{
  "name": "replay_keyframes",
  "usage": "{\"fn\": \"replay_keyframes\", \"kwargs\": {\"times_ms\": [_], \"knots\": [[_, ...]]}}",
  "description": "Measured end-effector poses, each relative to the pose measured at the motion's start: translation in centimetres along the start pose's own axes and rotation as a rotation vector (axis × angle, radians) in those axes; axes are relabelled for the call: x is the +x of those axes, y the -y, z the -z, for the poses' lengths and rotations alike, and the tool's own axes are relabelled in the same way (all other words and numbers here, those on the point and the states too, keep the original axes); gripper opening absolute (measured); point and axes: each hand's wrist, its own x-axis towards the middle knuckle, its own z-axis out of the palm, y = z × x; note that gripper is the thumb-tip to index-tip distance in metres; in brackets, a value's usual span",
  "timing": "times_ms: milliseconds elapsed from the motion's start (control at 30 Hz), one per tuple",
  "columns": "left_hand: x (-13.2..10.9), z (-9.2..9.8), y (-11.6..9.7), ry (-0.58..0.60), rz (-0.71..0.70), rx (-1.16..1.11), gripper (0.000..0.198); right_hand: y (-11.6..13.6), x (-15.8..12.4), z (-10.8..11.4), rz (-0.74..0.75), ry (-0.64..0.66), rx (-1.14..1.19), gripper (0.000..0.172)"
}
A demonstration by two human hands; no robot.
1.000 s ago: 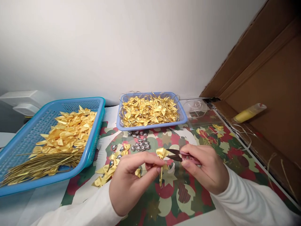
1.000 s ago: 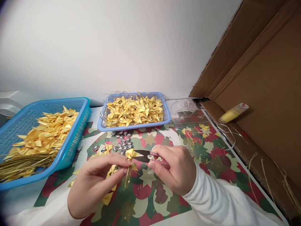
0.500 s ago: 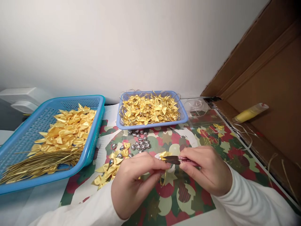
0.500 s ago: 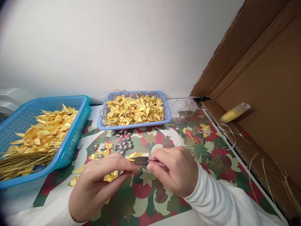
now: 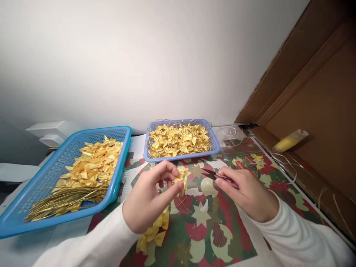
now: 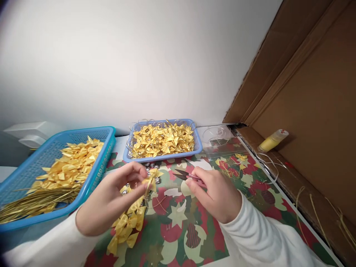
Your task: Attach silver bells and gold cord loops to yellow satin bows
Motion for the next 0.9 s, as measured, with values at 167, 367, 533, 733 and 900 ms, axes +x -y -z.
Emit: {"fn": "replay_keyframes", "kwargs": {"times_ms": [167,367,533,733,900], "knots": [[5.4,2.0,0.0,0.099,0.09,0.043,0.025,-0.5,-0.7,-0.6,-0.055,0.279,-0.266,0.027],[10.2,3.8,2.3,-0.145,0.161,0.173,0.031,0.6,-3.1,-4.1,0.096,0.276,-0.218,0.019],[11.4,4.8,3.7,-0.233,0.158,0.261,0.026,-0.7,-5.1,-6.5,0.178,0.168,-0.158,0.014],[12.8,5.2,3.9,-0.237,0.136,0.467,0.026,-2.5,-5.6,-5.5,0.047,0.11,-0.104,0.011],[9.1,5.2,3.1,-0.267,0.065,0.605,0.032,-4.3,-4.6,-6.0,0.02,-0.076,-0.222,0.016]]}}
